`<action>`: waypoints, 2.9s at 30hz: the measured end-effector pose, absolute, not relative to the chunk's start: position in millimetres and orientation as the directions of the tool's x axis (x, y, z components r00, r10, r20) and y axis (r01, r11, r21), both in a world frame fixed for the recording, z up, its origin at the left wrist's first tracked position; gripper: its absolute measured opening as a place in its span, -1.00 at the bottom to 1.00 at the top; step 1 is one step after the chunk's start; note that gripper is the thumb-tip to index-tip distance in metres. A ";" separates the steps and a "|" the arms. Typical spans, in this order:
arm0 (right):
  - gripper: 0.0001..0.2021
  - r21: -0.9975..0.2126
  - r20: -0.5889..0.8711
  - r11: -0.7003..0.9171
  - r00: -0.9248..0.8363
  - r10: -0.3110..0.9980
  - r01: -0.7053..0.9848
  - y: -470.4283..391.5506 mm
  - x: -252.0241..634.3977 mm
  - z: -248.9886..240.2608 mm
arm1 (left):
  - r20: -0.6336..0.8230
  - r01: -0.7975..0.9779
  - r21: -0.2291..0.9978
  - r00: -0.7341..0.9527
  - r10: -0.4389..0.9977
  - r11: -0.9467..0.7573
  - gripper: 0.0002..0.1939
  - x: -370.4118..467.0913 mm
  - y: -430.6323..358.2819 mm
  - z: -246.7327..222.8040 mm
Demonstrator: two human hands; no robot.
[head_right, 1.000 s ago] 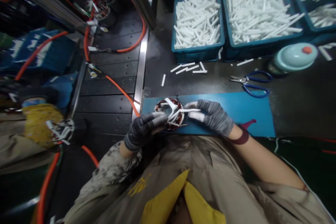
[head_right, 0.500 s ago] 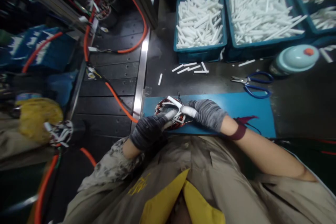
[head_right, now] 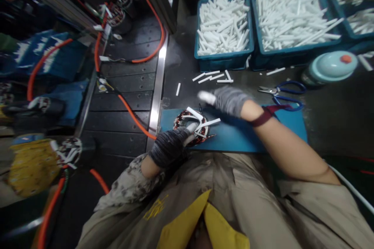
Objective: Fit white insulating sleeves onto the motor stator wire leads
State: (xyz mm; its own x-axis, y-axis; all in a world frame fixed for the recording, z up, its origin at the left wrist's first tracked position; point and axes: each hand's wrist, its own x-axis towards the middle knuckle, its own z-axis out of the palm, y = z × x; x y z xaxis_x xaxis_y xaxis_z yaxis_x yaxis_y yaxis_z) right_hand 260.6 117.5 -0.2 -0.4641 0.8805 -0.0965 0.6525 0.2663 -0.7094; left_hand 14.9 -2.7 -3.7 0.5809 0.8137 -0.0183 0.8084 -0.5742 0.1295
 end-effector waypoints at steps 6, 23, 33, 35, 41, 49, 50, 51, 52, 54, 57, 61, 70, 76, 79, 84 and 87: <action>-0.65 -0.536 0.028 0.620 -0.722 0.691 0.573 183.7 194.4 -18.8 | 0.176 0.779 -0.029 0.621 0.764 -0.626 -0.68 15.0 -15.7 2.8; -0.69 -0.903 0.202 0.232 -0.119 0.972 0.362 145.0 244.7 -0.5 | 0.259 0.756 0.344 0.494 0.830 -0.557 -0.36 29.3 10.7 -22.8; -0.73 -0.968 -0.127 -0.109 -0.066 0.990 0.228 34.8 293.3 -5.6 | 0.227 0.597 0.478 0.625 0.747 -0.645 -0.63 21.4 34.3 -15.7; -0.70 -0.962 -0.206 -0.193 -0.048 0.977 0.194 25.1 294.0 -18.6 | 0.231 0.602 0.476 0.618 0.751 -0.641 -0.63 20.8 33.7 -17.6; -0.63 -0.958 -0.275 -0.270 -0.046 0.960 0.092 20.4 293.5 -37.0 | 0.223 0.602 0.478 0.621 0.751 -0.640 -0.60 19.6 34.4 -17.5; -0.68 -0.974 -0.042 0.049 -0.386 0.922 0.222 32.3 289.6 -25.6 | 0.211 0.587 0.529 0.609 0.765 -0.613 -0.62 17.3 37.5 -18.6; -0.68 -0.966 -0.053 0.057 -0.407 0.912 0.254 32.8 287.6 -23.0 | 0.235 0.589 0.527 0.592 0.771 -0.613 -0.64 19.3 36.8 -18.7; -0.68 -0.962 -0.095 0.030 -0.433 0.897 0.273 32.9 284.6 -20.7 | 0.263 0.591 0.522 0.575 0.775 -0.615 -0.66 21.8 35.8 -18.6; -0.64 -0.962 -0.163 -0.037 -0.462 0.872 0.269 32.5 280.3 -19.1 | 0.288 0.592 0.517 0.560 0.777 -0.618 -0.69 24.4 34.5 -18.3; -0.51 -0.948 -0.319 -0.268 -0.514 0.797 0.172 30.2 267.6 -18.2 | 0.319 0.594 0.509 0.543 0.777 -0.623 -0.71 29.3 31.7 -17.2; -0.43 -0.849 -0.425 -0.526 -0.529 0.735 -0.047 23.4 244.2 -20.0 | 0.323 0.630 0.480 0.521 0.791 -0.611 -0.71 34.1 27.6 -15.6; -0.40 -0.866 -0.428 -0.498 -0.442 0.789 -0.051 13.8 235.4 -17.9 | 0.316 0.709 0.398 0.490 0.812 -0.583 -0.70 36.4 23.0 -14.4; -0.44 -0.878 -0.433 -0.478 -0.386 0.814 -0.024 8.7 244.2 -26.4 | 0.356 0.720 0.348 0.490 0.796 -0.600 -0.71 41.0 20.7 -18.3; -0.43 -0.911 -0.412 -0.390 -0.281 0.867 0.133 8.7 256.8 -21.8 | 0.259 0.736 0.385 0.493 0.830 -0.557 -0.33 36.4 23.4 -10.7; -0.44 -0.919 -0.300 -0.272 -0.060 0.952 0.286 5.3 294.0 -22.8 | 0.075 0.823 0.283 0.493 0.867 -0.493 -0.33 37.1 23.9 -10.9; -0.43 -0.782 -0.197 -0.281 0.208 0.958 0.556 -17.1 340.8 -45.5 | 0.094 0.786 0.097 0.604 0.792 -0.611 -0.76 44.3 4.2 -26.4; -0.46 -0.742 -0.134 -0.270 0.258 0.957 0.614 -31.7 344.4 -58.2 | 0.150 0.698 -0.011 0.709 0.689 -0.716 -0.74 50.0 -14.6 -30.2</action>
State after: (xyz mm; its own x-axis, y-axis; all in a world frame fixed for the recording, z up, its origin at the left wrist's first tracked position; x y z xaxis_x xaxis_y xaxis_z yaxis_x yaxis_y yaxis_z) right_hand 344.4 -31.7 -58.2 0.2585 0.9566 -0.1343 0.6137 -0.2699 -0.7419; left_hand 50.0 -14.6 -30.2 0.7091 0.6889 0.1502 0.6980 -0.7160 -0.0114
